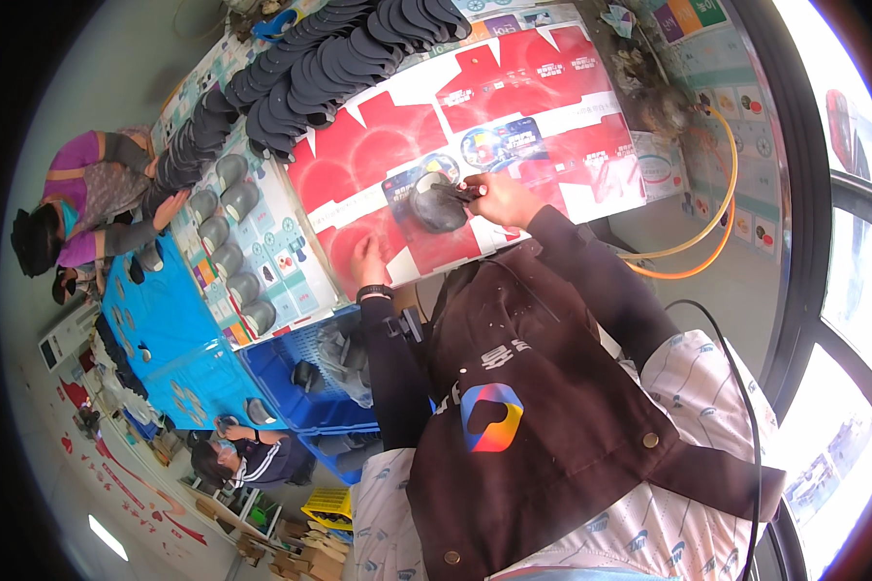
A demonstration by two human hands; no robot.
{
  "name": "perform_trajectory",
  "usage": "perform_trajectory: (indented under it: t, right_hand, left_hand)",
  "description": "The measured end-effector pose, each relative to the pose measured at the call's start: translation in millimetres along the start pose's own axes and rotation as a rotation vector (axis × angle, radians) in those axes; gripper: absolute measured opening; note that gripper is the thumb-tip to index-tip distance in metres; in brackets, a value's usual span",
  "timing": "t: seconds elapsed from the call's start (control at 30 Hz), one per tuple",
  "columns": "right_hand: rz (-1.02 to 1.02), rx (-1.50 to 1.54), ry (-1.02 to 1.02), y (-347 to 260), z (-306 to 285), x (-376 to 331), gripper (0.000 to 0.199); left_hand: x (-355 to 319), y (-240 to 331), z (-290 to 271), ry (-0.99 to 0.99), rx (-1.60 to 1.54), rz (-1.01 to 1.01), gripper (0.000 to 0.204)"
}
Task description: Applying a liquid, possibly adhesive or paint, to shoe heel components using a manual pump-action brush tool and organizing them in trays.
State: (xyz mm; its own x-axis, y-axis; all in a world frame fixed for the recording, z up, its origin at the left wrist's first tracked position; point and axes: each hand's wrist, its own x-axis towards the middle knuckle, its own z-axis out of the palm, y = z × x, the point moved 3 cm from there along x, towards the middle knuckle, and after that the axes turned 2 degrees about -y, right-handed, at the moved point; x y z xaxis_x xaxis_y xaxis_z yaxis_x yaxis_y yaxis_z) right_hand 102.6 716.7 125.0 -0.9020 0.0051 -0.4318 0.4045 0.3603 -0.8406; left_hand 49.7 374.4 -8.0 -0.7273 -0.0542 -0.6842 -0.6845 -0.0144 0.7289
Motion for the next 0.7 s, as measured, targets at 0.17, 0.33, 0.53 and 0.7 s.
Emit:
perform_trajectory:
  t: [0.17, 0.33, 0.53, 0.7]
  right_hand:
    - [0.005, -0.148, -0.166, 1, 5, -1, 0.026]
    - [0.027, -0.184, -0.146, 14, -7, -3, 0.028]
    - [-0.054, -0.201, -0.158, -5, 0, -16, 0.029]
    - [-0.046, -0.340, -0.176, 12, -26, -25, 0.031]
  left_hand:
    - [3, -3, 11, -0.003, 0.013, 0.016, 0.037]
    - [6, 1, 39, -0.069, 0.254, 0.008, 0.035]
    - [14, -5, 58, -0.178, 0.340, -0.011, 0.026]
    - [19, 0, 82, -0.286, 0.580, 0.035, 0.025]
